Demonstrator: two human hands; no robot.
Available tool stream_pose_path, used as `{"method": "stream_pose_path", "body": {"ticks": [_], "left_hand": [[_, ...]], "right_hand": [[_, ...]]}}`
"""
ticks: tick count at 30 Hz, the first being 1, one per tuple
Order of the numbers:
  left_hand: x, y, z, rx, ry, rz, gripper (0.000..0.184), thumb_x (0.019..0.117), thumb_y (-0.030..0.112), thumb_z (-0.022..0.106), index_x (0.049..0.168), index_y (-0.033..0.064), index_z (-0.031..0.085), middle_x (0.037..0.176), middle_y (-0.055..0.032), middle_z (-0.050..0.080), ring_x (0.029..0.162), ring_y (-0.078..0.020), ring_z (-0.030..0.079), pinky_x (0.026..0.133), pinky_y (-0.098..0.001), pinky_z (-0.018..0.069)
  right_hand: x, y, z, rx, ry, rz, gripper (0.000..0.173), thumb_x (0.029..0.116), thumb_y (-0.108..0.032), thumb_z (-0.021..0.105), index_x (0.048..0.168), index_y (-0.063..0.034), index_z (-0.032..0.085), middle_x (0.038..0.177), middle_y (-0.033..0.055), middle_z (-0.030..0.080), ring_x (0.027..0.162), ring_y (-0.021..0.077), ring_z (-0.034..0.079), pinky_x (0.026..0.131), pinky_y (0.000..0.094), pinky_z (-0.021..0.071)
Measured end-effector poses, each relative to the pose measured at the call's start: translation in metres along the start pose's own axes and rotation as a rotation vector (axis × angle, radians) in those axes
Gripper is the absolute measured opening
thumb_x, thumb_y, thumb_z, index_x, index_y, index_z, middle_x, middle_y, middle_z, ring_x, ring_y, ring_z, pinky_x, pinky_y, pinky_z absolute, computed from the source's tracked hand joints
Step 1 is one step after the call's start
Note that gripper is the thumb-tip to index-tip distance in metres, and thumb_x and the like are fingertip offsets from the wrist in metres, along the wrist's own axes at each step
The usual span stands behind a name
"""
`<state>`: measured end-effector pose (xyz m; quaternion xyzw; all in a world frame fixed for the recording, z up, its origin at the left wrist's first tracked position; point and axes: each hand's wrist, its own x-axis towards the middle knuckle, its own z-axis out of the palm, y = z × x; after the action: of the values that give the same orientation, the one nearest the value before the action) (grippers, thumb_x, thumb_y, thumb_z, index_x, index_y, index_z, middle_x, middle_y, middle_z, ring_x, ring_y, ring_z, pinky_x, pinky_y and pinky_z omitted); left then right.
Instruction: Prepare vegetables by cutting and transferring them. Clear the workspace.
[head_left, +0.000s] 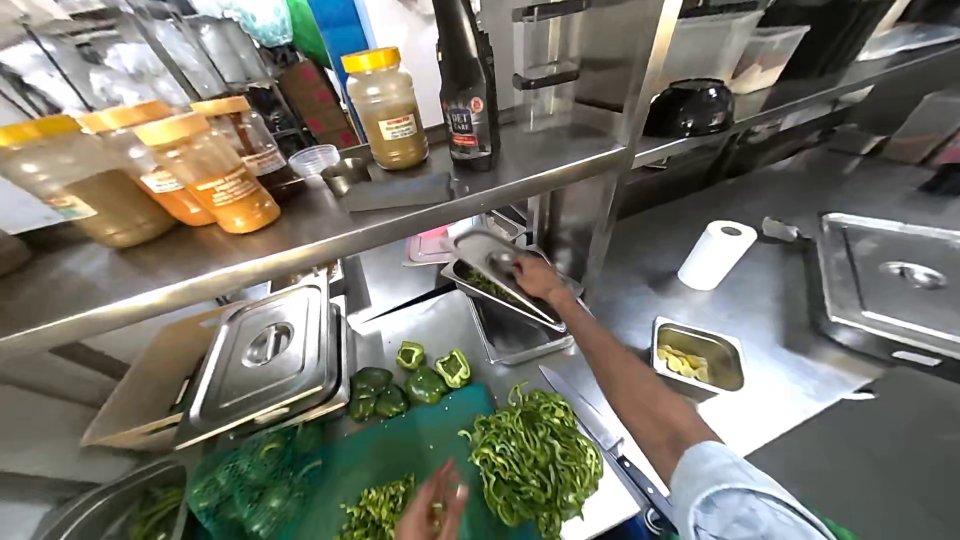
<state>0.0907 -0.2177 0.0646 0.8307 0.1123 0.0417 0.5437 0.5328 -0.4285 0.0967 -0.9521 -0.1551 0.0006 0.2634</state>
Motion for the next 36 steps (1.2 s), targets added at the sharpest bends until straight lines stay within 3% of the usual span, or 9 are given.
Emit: {"method": "stream_pose_path", "body": {"ticks": [3, 9, 13, 16, 19, 23, 28, 32, 36], "left_hand": [[0.102, 0.033, 0.039, -0.072, -0.043, -0.013, 0.045, 0.1037, 0.038, 0.06, 0.139, 0.0103, 0.062, 0.133, -0.006, 0.066, 0.108, -0.0166, 0.071, 0.089, -0.0381, 0.0633], [0.273, 0.084, 0.134, -0.32, -0.055, -0.269, 0.057, 0.1046, 0.049, 0.055, 0.13, -0.0018, 0.061, 0.107, -0.0238, 0.069, 0.087, -0.0327, 0.07, 0.082, -0.0502, 0.0595], [0.324, 0.09, 0.167, -0.33, 0.072, -0.468, 0.059, 0.1015, 0.049, 0.06, 0.128, -0.004, 0.06, 0.126, -0.0282, 0.063, 0.109, -0.0404, 0.067, 0.089, -0.0582, 0.0585], [0.339, 0.088, 0.178, -0.307, 0.209, -0.482, 0.044, 0.1, 0.035, 0.065, 0.121, -0.004, 0.064, 0.12, -0.0285, 0.065, 0.104, -0.0416, 0.069, 0.085, -0.06, 0.0584], [0.319, 0.106, 0.159, -0.524, 0.262, -0.463, 0.045, 0.1009, 0.025, 0.065, 0.131, -0.0077, 0.055, 0.122, -0.031, 0.061, 0.102, -0.0426, 0.067, 0.082, -0.0599, 0.0592], [0.254, 0.116, 0.106, -0.784, 0.315, -0.428, 0.03, 0.1041, 0.019, 0.057, 0.121, -0.0068, 0.056, 0.092, -0.0191, 0.063, 0.067, -0.025, 0.065, 0.061, -0.0408, 0.0598], [0.135, 0.095, 0.052, -0.748, 0.509, -0.368, 0.016, 0.1038, 0.01, 0.056, 0.104, -0.0063, 0.057, 0.074, -0.0135, 0.063, 0.058, -0.0207, 0.066, 0.054, -0.0367, 0.0611], [0.044, 0.077, 0.02, -0.705, 0.585, -0.422, 0.011, 0.1036, 0.006, 0.054, 0.097, -0.0023, 0.057, 0.066, -0.0073, 0.063, 0.054, -0.0164, 0.065, 0.053, -0.034, 0.0606], [-0.018, 0.062, 0.003, -0.76, 0.631, -0.483, 0.01, 0.1052, 0.006, 0.05, 0.098, 0.0003, 0.055, 0.07, -0.0059, 0.068, 0.059, -0.0169, 0.07, 0.059, -0.0363, 0.0641]], "right_hand": [[-0.037, -0.003, -0.041, 0.166, 0.113, 0.009, 0.035, 0.1076, -0.03, 0.053, 0.128, -0.0046, 0.065, 0.115, 0.0207, 0.071, 0.108, 0.0382, 0.07, 0.095, 0.0617, 0.0541], [-0.209, 0.033, -0.077, 0.249, 0.256, 0.033, 0.028, 0.1074, -0.03, 0.057, 0.119, -0.0066, 0.065, 0.095, 0.0106, 0.07, 0.083, 0.0253, 0.069, 0.076, 0.0531, 0.0587], [-0.322, 0.082, -0.066, 0.184, 0.325, 0.148, 0.036, 0.1045, -0.036, 0.056, 0.121, -0.0071, 0.067, 0.099, 0.0071, 0.071, 0.089, 0.02, 0.07, 0.082, 0.0463, 0.06], [-0.384, 0.097, -0.068, 0.184, 0.337, 0.27, 0.032, 0.1044, -0.028, 0.059, 0.122, -0.002, 0.066, 0.103, 0.0123, 0.072, 0.092, 0.0235, 0.071, 0.084, 0.0472, 0.0598], [-0.415, 0.111, -0.07, 0.216, 0.311, 0.388, 0.032, 0.1041, -0.023, 0.06, 0.124, 0.0021, 0.065, 0.103, 0.0176, 0.072, 0.092, 0.0286, 0.071, 0.085, 0.0518, 0.0584], [-0.394, 0.113, -0.052, 0.11, 0.31, 0.376, 0.03, 0.1021, -0.026, 0.063, 0.117, -0.0008, 0.069, 0.099, 0.0159, 0.072, 0.088, 0.0307, 0.071, 0.08, 0.054, 0.0586], [-0.275, 0.08, -0.029, -0.058, 0.111, 0.197, 0.032, 0.1037, -0.032, 0.057, 0.116, -0.0066, 0.072, 0.113, 0.0158, 0.072, 0.109, 0.0338, 0.069, 0.098, 0.055, 0.054], [-0.173, 0.066, 0.006, -0.201, 0.065, -0.011, 0.023, 0.0999, -0.028, 0.063, 0.109, -0.0102, 0.075, 0.103, 0.013, 0.074, 0.101, 0.0333, 0.07, 0.091, 0.056, 0.0549], [-0.121, 0.048, 0.011, -0.241, -0.147, 0.056, 0.029, 0.1006, -0.034, 0.063, 0.116, -0.0128, 0.074, 0.108, 0.0179, 0.074, 0.104, 0.0411, 0.07, 0.085, 0.0664, 0.0541]]}}
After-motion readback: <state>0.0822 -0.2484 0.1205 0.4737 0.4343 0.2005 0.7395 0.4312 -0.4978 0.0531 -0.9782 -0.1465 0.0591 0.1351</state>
